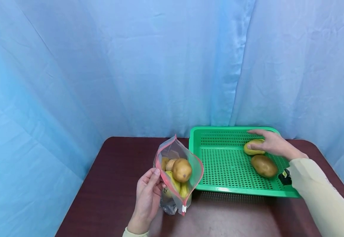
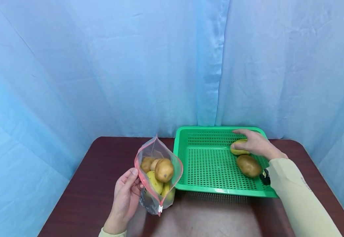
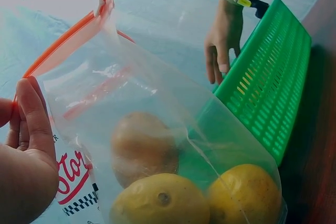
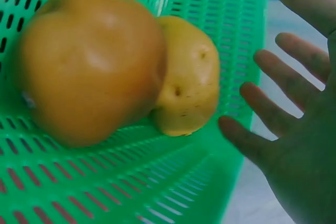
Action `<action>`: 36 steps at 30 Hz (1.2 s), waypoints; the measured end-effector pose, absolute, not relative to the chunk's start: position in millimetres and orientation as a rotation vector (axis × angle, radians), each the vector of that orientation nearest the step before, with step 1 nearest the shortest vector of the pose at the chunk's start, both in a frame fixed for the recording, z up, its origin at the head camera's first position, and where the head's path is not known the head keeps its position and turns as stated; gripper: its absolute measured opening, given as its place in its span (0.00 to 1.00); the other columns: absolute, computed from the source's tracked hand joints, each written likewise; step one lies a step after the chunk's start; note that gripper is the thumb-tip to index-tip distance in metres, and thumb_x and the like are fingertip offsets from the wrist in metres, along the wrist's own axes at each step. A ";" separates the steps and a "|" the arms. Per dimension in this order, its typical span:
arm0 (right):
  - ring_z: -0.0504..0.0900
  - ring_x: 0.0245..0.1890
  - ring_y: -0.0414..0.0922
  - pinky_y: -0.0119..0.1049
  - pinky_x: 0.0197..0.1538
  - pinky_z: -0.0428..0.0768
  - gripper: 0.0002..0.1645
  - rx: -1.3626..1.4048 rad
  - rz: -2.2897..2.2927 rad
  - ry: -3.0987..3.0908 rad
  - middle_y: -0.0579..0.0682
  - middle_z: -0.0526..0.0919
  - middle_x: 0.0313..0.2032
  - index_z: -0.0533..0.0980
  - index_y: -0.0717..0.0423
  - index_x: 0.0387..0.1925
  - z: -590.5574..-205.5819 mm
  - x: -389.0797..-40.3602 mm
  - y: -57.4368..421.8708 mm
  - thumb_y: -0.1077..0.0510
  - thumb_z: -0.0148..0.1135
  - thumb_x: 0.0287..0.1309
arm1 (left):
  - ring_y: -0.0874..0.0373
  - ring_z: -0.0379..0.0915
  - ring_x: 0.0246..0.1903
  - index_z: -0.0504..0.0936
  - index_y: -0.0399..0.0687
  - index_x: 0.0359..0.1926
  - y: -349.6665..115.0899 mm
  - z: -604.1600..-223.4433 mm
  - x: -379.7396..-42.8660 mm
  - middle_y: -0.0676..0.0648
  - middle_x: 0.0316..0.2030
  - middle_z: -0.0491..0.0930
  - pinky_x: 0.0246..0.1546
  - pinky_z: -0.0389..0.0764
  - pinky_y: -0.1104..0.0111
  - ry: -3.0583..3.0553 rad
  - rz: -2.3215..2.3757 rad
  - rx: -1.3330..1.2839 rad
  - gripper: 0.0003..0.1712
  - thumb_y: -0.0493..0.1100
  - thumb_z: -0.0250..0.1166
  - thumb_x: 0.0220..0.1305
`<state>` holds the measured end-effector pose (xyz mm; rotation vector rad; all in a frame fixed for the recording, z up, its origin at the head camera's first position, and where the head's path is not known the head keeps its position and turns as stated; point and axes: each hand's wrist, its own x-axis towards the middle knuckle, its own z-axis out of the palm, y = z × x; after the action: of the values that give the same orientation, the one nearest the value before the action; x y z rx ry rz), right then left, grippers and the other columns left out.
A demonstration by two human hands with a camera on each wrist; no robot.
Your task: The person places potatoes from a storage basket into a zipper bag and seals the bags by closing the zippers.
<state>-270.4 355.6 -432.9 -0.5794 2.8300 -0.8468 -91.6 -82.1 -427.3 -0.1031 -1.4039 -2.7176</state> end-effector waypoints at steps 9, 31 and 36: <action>0.72 0.63 0.68 0.66 0.56 0.75 0.48 -0.554 -0.851 2.805 0.70 0.69 0.69 0.63 0.63 0.75 -458.2 -270.7 356.4 0.42 0.70 0.65 | 0.66 0.79 0.28 0.81 0.47 0.37 -83.8 -429.4 -89.2 0.53 0.31 0.84 0.30 0.80 0.79 -1.373 -2.714 -0.112 0.13 0.35 0.53 0.80; 0.76 0.55 0.65 0.63 0.51 0.77 0.35 -0.743 -0.699 2.913 0.69 0.77 0.58 0.74 0.67 0.64 -480.0 -276.2 356.5 0.60 0.75 0.58 | 0.66 0.76 0.28 0.81 0.47 0.37 -76.2 -430.5 -92.5 0.54 0.31 0.83 0.30 0.79 0.79 -1.408 -2.708 -0.115 0.11 0.35 0.55 0.79; 0.77 0.56 0.64 0.61 0.51 0.78 0.35 -0.742 -0.750 2.912 0.68 0.77 0.59 0.73 0.65 0.65 -477.4 -274.8 354.1 0.60 0.75 0.59 | 0.66 0.76 0.28 0.81 0.47 0.37 -78.3 -429.6 -91.3 0.53 0.31 0.83 0.30 0.78 0.79 -1.407 -2.697 -0.114 0.12 0.35 0.55 0.79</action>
<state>-274.8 354.1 -477.4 -0.7417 2.9122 -0.7503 -91.3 -78.3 -429.6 -0.1139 -1.4066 -2.6970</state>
